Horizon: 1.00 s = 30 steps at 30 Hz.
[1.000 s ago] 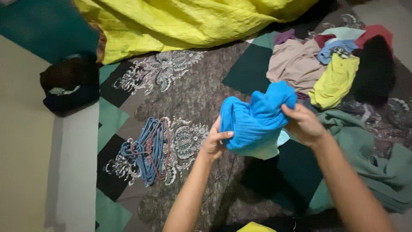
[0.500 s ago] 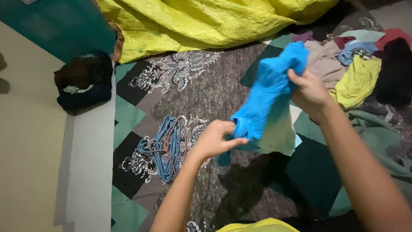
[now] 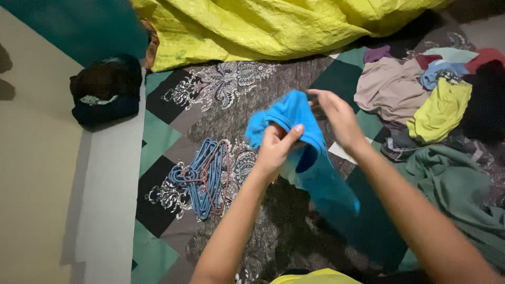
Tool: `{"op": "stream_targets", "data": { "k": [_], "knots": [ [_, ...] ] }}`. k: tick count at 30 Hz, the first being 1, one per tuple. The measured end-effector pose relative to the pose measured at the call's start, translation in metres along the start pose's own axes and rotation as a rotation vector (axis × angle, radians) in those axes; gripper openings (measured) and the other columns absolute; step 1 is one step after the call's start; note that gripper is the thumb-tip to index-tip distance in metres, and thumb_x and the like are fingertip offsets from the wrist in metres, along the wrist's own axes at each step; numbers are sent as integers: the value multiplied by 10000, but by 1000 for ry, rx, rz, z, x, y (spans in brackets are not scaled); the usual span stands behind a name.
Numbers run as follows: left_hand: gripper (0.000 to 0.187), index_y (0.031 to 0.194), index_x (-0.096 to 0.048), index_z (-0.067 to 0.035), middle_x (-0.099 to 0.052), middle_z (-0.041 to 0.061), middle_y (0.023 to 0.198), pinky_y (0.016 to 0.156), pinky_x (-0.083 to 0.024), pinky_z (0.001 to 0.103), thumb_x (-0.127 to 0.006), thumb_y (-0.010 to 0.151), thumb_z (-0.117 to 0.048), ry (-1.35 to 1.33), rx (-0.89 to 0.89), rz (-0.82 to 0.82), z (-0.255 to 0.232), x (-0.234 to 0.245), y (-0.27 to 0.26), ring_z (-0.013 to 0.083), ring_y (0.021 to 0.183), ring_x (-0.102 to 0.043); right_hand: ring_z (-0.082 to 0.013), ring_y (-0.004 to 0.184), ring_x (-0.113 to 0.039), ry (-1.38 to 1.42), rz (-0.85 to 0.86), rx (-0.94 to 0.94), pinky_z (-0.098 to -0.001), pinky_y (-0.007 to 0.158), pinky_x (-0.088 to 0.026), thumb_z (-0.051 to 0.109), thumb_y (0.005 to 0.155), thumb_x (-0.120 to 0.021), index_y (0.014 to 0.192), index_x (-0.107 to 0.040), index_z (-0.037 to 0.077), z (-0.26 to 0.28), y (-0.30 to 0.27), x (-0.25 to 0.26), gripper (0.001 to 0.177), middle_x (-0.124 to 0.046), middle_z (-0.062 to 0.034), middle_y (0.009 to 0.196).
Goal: The person folds a patterned shirt and places it on a hanger, then hangs it in a closet. They repeat the process with a brown Boston Celtics jersey and a blue gradient t-shirt, smoothing each garment before hanging it.
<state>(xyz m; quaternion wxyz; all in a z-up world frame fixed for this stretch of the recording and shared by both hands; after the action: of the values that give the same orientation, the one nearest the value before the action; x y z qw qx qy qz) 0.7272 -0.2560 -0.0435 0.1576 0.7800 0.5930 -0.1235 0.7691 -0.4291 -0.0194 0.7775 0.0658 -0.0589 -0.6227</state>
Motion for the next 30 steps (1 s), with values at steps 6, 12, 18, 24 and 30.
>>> {"op": "stream_targets", "data": {
  "k": [6, 12, 18, 24, 30],
  "knots": [
    [427, 1326, -566, 17, -664, 80, 1243, 942, -591, 353, -701, 982, -197, -15, -134, -61, -14, -9, 7, 181, 1113, -664, -358, 1097, -608, -717, -157, 478, -436, 921, -494, 380, 814, -787, 1363, -503, -62, 5, -78, -16, 759, -587, -247, 1193],
    [500, 1282, -565, 11, -624, 129, 1245, 1079, -460, 472, -781, 844, -98, 777, -414, -157, -50, 23, 9, 300, 1178, -592, -285, 844, -679, -617, -100, 257, -389, 775, -526, 73, 894, -608, 1098, -662, 20, -28, -54, 7, 218, -669, -157, 925],
    [469, 1117, -571, -25, -347, 235, 1429, 1180, -348, 557, -745, 681, -16, 1545, -397, -575, -33, 69, 5, 428, 1365, -336, -186, 745, -656, -548, 108, 329, -336, 695, -504, 81, 897, -630, 1045, -676, 23, 9, -33, 33, 166, -679, -94, 846],
    [687, 1470, -417, -200, -136, 308, 1549, 1225, -250, 633, -802, 902, -225, 1433, -816, -705, -5, 87, 6, 455, 1456, -200, -126, 734, -609, -536, 204, 287, -316, 676, -493, 140, 916, -665, 940, -673, 37, 46, -25, 48, 106, -669, -70, 780],
    [688, 1533, -338, -236, -589, 224, 1331, 1098, -307, 629, -684, 943, -157, 1135, -636, -471, 20, 105, 22, 449, 1214, -563, -198, 603, -554, -762, 177, 208, -365, 589, -453, 361, 994, -647, 875, -676, 43, 58, -28, 62, 341, -590, -119, 652]
  ]
}}
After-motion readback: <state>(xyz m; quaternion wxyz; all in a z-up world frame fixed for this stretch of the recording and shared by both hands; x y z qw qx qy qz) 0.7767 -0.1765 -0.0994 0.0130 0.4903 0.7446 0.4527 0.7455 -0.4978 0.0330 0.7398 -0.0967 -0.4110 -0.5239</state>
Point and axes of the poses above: each hand's wrist, its own y-axis towards the middle knuckle, its own x-axis out of the back of the hand, z = x × y, the point moved 3 cm from there along y, towards the middle knuckle
